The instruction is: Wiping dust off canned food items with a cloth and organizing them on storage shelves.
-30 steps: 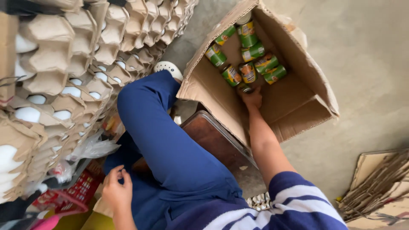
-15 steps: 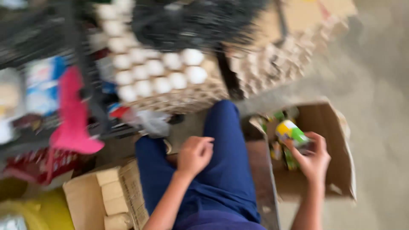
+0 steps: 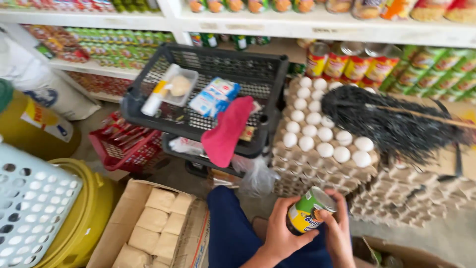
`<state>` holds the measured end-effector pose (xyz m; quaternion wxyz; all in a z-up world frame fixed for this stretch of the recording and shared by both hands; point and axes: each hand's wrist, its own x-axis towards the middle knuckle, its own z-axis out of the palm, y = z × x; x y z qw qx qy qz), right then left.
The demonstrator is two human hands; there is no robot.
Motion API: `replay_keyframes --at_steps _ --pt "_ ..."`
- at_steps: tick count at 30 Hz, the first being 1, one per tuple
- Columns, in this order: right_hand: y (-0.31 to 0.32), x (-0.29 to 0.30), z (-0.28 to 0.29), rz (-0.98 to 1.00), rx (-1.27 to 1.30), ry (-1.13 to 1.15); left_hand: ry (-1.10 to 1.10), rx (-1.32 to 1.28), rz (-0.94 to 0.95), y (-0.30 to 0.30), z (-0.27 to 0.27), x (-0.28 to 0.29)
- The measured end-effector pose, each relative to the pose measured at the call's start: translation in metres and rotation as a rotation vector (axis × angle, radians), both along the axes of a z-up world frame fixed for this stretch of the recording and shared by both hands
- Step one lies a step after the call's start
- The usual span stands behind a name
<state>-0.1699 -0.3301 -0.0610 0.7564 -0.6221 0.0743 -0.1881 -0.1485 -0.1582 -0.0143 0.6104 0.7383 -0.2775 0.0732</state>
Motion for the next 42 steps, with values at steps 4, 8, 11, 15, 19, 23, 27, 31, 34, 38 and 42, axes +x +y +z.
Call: replay_keyframes --at_steps 4,8,11,15,19,23,27,31,34,38,42 --pt "0.042 0.021 -0.025 0.049 0.433 0.281 0.041 -0.058 0.193 0.019 -0.014 0.006" --pt "0.013 0.026 -0.122 0.103 0.798 0.312 0.223 -0.028 0.109 0.034 0.004 0.004" --pt "0.026 0.023 -0.017 0.024 0.874 0.387 0.116 -0.032 0.108 0.056 -0.004 0.034" --pt "0.018 0.021 0.031 -0.004 0.951 0.317 -0.158 0.028 0.47 0.099 0.035 0.117" --pt "0.003 0.038 0.052 0.023 1.05 0.132 -0.378 0.395 0.685 0.118 0.052 0.196" --pt "0.001 0.059 0.074 0.075 1.0 -0.056 -0.237 0.703 0.683 0.115 0.035 0.242" --pt "0.011 0.074 0.091 0.02 0.95 -0.079 -0.107 0.823 0.651 0.113 0.007 0.266" --pt "0.018 0.081 0.099 -0.072 0.837 -0.054 -0.136 0.398 0.653 0.117 0.012 0.25" --pt "0.021 0.082 0.087 -0.103 0.782 -0.103 -0.168 -0.021 0.58 0.115 0.046 0.2" --pt "0.031 0.078 0.062 -0.076 0.679 -0.188 -0.242 -0.245 0.376 0.085 0.095 0.098" --pt "0.058 0.058 0.047 -0.068 0.762 -0.119 -0.308 -0.009 0.178 0.038 0.103 0.023"
